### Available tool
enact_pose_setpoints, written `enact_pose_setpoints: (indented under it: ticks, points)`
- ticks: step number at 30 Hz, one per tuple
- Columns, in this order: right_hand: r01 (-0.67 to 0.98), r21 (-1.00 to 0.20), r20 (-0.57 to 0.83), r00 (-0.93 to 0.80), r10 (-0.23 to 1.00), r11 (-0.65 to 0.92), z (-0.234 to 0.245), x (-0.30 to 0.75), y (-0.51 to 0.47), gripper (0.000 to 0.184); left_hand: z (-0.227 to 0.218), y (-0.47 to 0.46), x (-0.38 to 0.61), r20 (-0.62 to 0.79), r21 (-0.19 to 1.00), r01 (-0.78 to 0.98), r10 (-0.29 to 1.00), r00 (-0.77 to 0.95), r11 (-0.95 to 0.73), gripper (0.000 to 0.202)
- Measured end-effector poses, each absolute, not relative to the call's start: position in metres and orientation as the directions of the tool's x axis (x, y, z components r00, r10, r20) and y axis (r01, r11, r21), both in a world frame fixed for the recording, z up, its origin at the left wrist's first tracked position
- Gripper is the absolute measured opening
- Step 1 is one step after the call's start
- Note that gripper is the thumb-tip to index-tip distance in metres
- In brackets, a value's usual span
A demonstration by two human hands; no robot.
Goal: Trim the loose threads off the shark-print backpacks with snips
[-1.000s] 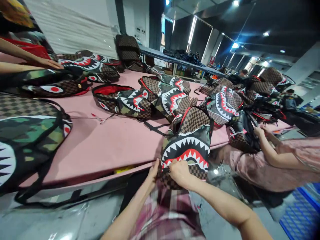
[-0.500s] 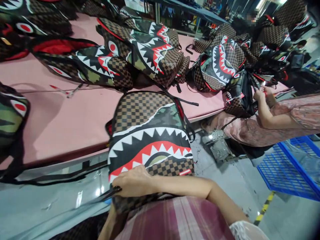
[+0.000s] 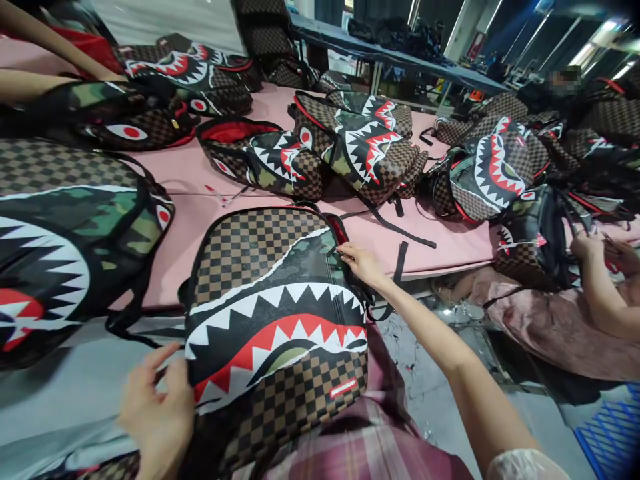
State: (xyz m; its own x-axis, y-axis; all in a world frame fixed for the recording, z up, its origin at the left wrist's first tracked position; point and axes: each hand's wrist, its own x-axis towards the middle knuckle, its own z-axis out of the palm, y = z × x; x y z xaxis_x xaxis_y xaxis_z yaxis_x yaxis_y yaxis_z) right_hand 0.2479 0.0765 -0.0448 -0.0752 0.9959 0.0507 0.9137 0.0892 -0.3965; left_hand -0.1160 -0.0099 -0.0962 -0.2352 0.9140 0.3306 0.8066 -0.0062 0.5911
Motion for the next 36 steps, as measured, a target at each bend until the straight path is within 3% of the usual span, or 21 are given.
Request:
enact_pose_setpoints:
  ticks: [3, 5, 11, 17, 20, 24, 27, 31, 36]
  points:
    - [0.957, -0.251, -0.016, -0.158, 0.987, 0.149, -0.046, 0.242, 0.104, 0.034, -0.068, 0.008, -0.060, 0.478, 0.593, 0.725, 0.878, 0.034, -0.351, 0.023]
    - [0.966, -0.196, -0.084, -0.187, 0.979, 0.168, -0.046, 0.241, 0.113, 0.029, -0.068, 0.021, -0.025, 0.464, 0.615, 0.633, 0.865, 0.190, -0.469, 0.022]
    - [0.941, -0.175, -0.139, -0.316, 0.939, 0.290, -0.035, 0.245, 0.099, 0.029, -0.098, 0.057, 0.033, 0.258, 0.670, 0.621, 0.912, 0.318, -0.406, 0.025]
    - [0.905, -0.104, -0.167, -0.426, 0.889, 0.414, -0.030, 0.255, 0.071, 0.030, -0.103, 0.072, 0.042, 0.267, 0.594, 0.686, 0.908, 0.324, -0.420, 0.022]
    - [0.909, -0.088, -0.193, -0.417, 0.888, 0.407, -0.027, 0.264, 0.078, 0.032, -0.105, 0.070, 0.048, 0.313, 0.511, 0.709, 0.874, 0.372, -0.485, 0.026]
    - [0.894, -0.103, -0.219, -0.448, 0.867, 0.436, -0.022, 0.266, 0.089, 0.031, -0.110, 0.063, 0.058, 0.319, 0.298, 0.793, 0.838, 0.443, -0.532, 0.038]
    - [0.816, -0.167, -0.247, -0.579, 0.777, 0.554, -0.029, 0.256, 0.063, 0.024, -0.115, 0.061, 0.059, 0.298, 0.227, 0.796, 0.818, 0.491, -0.561, 0.041]
    - [0.677, -0.421, -0.307, -0.733, 0.607, 0.604, -0.057, 0.245, -0.016, 0.017, -0.115, 0.062, 0.063, 0.277, 0.254, 0.812, 0.844, 0.459, -0.525, 0.041]
    - [0.671, -0.716, -0.265, -0.517, 0.814, 0.194, -0.081, 0.266, -0.039, 0.022, -0.106, 0.058, 0.088, 0.273, 0.299, 0.828, 0.874, 0.402, -0.474, 0.067]
